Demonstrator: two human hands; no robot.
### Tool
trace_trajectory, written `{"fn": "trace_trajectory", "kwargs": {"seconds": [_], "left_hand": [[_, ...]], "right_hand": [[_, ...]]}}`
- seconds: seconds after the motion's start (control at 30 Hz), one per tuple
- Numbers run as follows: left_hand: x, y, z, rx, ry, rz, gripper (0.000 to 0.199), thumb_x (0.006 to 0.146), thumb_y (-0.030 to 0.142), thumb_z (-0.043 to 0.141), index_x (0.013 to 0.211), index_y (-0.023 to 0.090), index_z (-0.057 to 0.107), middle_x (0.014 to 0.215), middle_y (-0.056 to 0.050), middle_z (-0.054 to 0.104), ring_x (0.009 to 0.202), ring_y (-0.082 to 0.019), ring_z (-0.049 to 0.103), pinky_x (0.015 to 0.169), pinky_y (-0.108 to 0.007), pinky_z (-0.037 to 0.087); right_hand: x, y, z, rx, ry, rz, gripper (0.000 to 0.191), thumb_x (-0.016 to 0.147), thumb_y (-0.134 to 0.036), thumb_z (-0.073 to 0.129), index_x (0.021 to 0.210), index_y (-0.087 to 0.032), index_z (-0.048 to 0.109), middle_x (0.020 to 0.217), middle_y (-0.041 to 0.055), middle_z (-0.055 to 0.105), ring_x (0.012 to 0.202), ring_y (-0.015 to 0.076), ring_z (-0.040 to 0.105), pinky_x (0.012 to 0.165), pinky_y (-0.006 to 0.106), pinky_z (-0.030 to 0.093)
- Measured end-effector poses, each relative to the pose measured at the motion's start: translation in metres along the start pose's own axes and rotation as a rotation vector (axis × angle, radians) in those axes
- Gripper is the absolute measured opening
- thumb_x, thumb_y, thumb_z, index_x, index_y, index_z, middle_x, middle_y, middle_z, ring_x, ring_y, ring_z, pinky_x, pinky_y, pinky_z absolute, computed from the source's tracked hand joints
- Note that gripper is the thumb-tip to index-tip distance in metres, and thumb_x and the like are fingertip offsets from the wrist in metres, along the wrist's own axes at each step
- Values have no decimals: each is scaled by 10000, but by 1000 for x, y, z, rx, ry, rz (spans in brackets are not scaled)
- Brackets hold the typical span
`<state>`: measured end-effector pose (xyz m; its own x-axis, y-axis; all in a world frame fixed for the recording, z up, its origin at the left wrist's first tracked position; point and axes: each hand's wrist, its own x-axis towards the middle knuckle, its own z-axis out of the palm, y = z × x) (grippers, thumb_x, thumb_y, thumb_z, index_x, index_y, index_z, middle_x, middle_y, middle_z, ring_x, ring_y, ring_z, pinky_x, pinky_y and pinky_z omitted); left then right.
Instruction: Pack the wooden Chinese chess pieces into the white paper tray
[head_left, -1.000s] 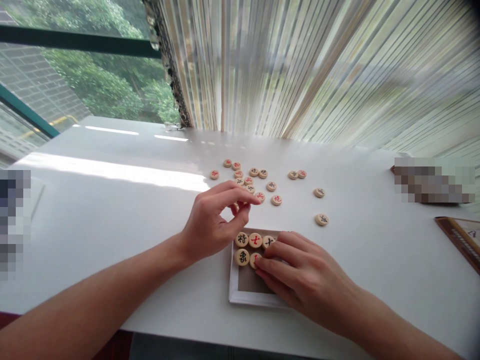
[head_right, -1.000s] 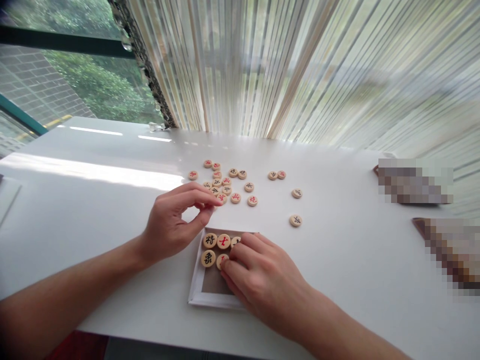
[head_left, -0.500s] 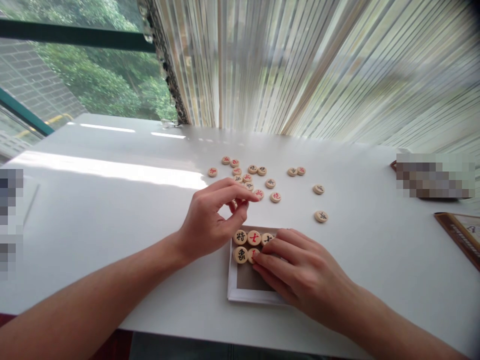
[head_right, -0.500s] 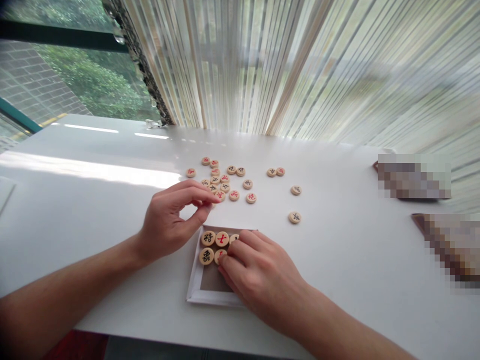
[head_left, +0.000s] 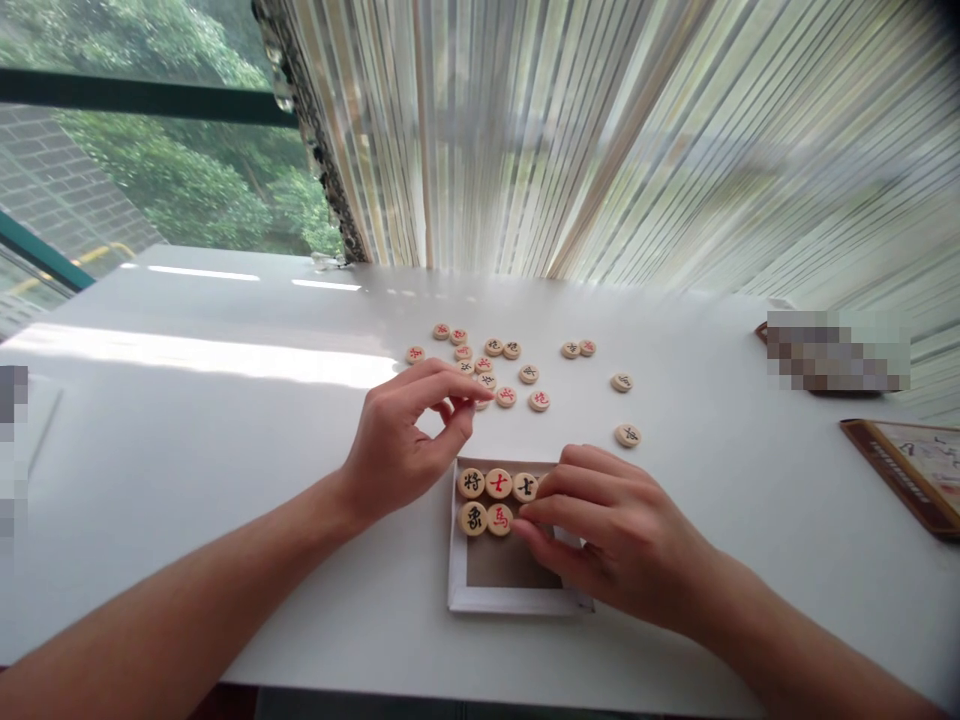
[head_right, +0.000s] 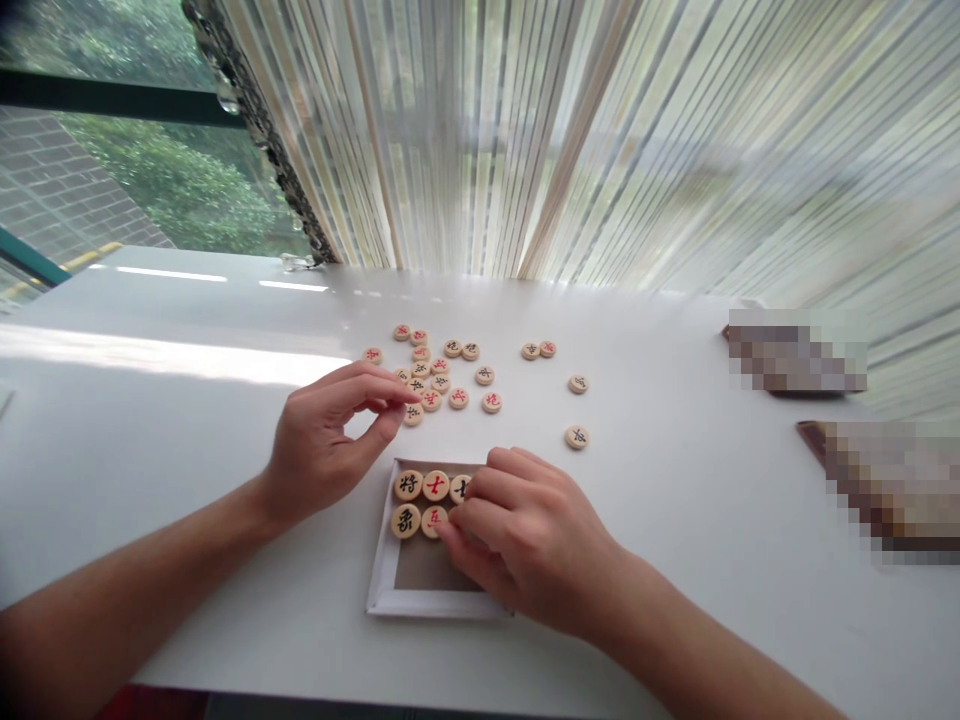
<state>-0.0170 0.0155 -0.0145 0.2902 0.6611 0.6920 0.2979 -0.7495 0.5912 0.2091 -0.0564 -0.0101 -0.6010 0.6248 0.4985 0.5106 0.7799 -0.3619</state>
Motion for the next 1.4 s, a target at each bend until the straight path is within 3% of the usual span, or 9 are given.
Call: {"fn": "trace_trajectory", "kwargs": {"seconds": [0.5,1.03,1.23,1.4], "left_hand": [[1,-24,-6,66,1,-152,173,907,106,665,989,179,798,964,-48,767,868,-162,730,713,-252,624],[11,-46,-17,173,33,-218,166,890,162,660,954,171,813,911,-36,800,762,-145,741,687,-239,607],[12,-56,-21,223,20,-318,175,898,232,660,956,180,817,893,-33,819,748,-166,754,685,-263,607],[11,-57,-18,236,7,-323,194,895,243,641,946,173,816,899,-37,823,731,-166,746,671,-259,594]], "right_hand": [[2,28,-11,-26,225,197,271,977,-157,682,707,-169,685,666,36,691,620,145,579,592,281,466],[0,47,-7,-56,192,457,284,986,-257,662,710,-196,689,655,-4,657,563,121,526,568,278,387],[0,50,-5,-42,192,501,226,980,-263,654,783,-194,741,670,-1,681,576,130,530,572,282,391],[4,50,-1,-15,189,552,245,980,-307,655,796,-191,768,681,9,716,579,137,537,577,281,411]]}}
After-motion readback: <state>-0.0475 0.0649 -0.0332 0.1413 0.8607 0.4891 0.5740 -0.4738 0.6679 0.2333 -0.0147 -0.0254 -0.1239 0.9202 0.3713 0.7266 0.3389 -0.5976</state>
